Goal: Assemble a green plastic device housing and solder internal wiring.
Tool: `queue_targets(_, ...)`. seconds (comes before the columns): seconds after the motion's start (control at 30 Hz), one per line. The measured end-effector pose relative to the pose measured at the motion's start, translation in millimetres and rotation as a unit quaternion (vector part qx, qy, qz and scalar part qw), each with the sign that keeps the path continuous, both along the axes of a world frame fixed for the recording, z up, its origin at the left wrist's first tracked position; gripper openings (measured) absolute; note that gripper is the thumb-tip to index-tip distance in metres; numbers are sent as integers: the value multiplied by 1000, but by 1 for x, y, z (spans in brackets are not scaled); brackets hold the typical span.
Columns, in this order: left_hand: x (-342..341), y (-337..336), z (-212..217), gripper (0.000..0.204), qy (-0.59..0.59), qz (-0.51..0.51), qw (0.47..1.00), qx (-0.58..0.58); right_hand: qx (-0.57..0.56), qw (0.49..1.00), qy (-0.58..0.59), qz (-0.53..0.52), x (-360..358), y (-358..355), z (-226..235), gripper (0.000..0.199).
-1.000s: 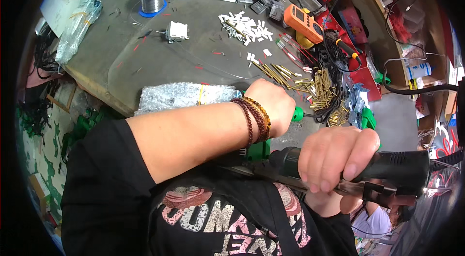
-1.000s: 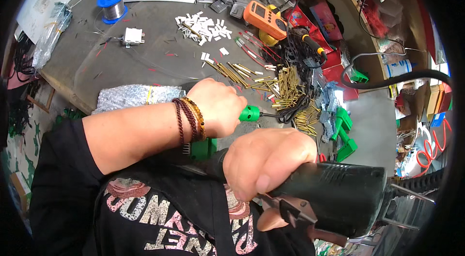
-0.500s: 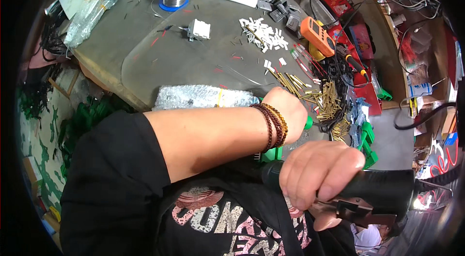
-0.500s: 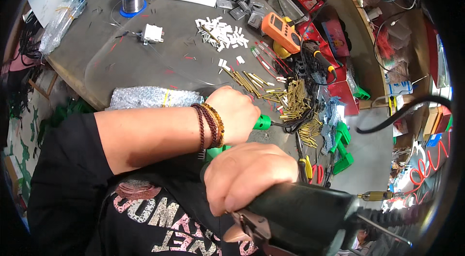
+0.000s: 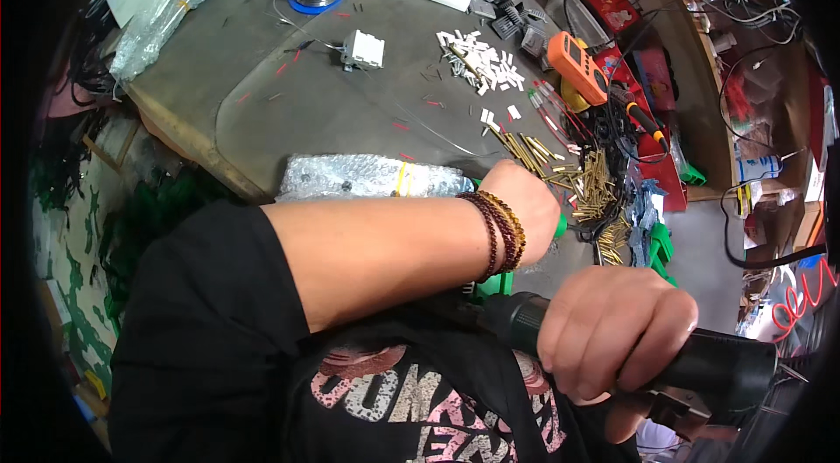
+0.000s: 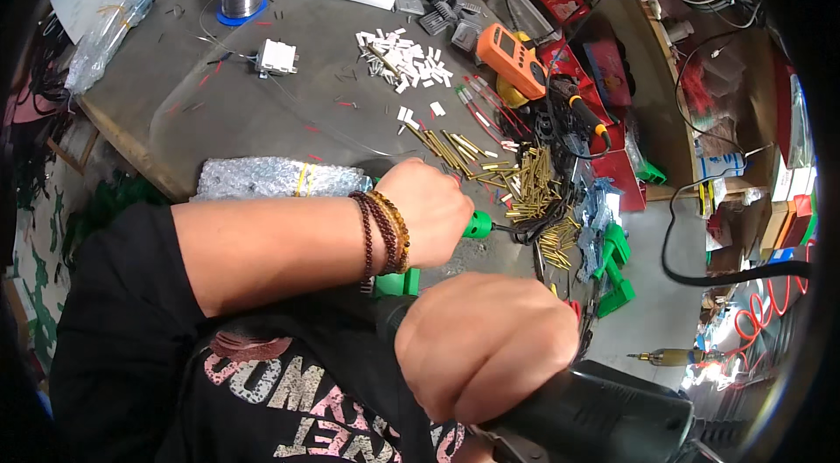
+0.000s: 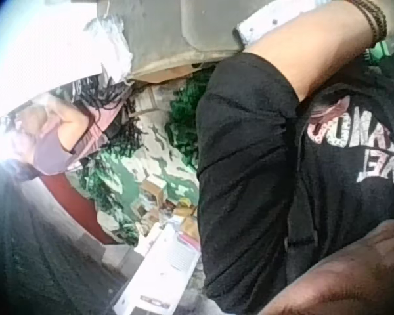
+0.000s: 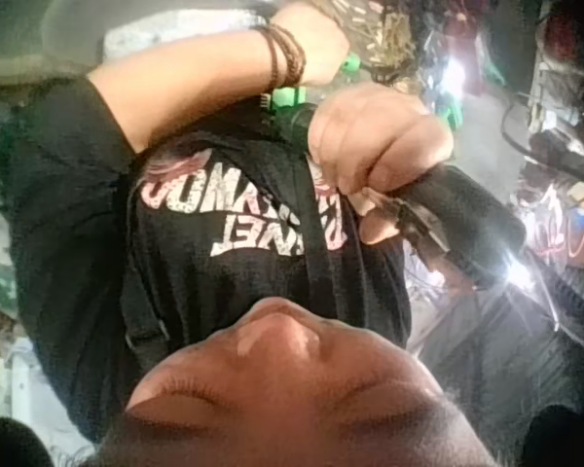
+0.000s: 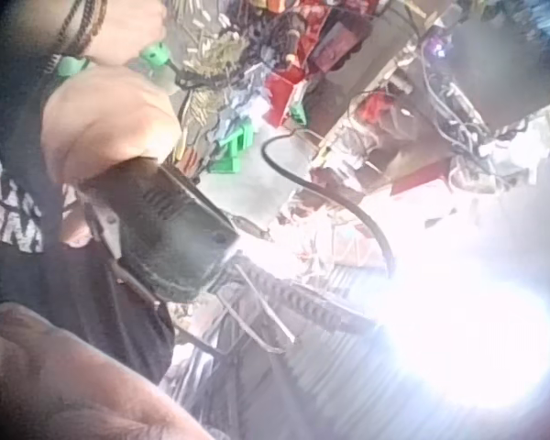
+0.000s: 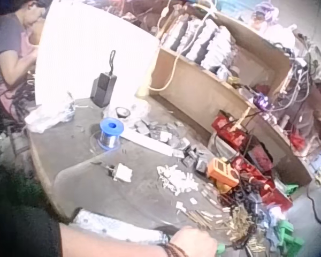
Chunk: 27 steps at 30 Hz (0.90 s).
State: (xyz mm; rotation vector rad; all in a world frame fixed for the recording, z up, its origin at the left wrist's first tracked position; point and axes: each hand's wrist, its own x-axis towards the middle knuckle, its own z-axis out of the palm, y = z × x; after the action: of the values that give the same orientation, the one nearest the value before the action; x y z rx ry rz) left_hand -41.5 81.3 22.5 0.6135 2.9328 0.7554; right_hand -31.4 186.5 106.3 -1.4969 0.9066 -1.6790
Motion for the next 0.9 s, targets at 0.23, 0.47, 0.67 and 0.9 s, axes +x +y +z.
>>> queue_targets(0.23,9,13,-7,24,6,-32,999,32,-38,986,-32,157,-9,-22,-9,29)
queue_targets(0.47,47,-54,-13,41,-14,17,998,67,-70,989,85,-99,-35,13,43,40)
queue_targets(0.67,42,-67,-4,45,-93,38,988,120,-31,985,-44,-166,-56,-2,-7,57)
queue_targets(0.9,39,-73,-10,51,-57,42,983,171,-11,989,-47,-142,-60,-14,-12,61)
